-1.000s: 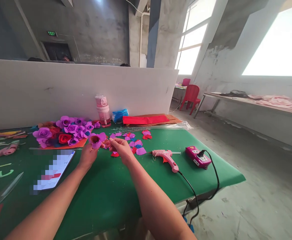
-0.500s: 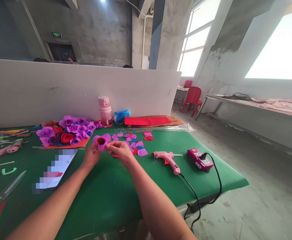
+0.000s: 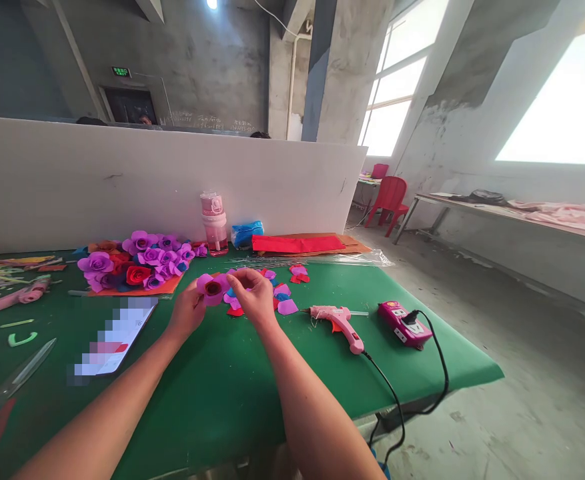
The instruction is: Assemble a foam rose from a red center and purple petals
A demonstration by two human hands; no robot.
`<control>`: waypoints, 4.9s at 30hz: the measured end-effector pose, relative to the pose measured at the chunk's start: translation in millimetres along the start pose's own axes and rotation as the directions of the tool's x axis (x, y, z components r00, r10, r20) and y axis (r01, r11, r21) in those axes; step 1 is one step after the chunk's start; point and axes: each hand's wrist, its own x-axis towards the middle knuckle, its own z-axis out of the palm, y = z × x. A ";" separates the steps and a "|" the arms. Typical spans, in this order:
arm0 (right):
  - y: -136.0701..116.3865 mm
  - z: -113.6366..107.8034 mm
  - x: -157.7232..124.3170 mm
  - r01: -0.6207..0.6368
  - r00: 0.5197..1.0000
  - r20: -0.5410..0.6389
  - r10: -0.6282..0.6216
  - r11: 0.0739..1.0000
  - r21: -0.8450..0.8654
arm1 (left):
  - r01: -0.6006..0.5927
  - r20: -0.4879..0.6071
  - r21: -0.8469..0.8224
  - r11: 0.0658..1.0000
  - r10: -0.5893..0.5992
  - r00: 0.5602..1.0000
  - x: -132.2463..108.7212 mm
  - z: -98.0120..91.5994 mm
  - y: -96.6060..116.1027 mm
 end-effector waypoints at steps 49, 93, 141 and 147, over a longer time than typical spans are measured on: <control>24.5 6.4 2.9 -0.159 0.986 0.053 0.160 0.987 -0.017 | 0.329 0.022 -0.529 0.782 -0.375 0.927 2.8 0.4 8.8; 38.9 14.1 -0.8 -0.329 0.939 0.141 0.314 0.939 0.099 | 0.447 0.073 -0.595 0.668 -0.509 0.858 4.8 -6.6 21.1; 40.4 16.4 -6.0 -0.321 0.905 0.292 0.309 0.947 -0.009 | 0.394 0.072 -0.672 0.627 -0.473 0.878 -3.4 6.8 29.4; 29.1 3.6 3.3 -0.174 0.975 0.128 0.182 0.983 -0.065 | 0.370 0.055 -0.521 0.769 -0.403 0.914 -2.2 0.7 34.6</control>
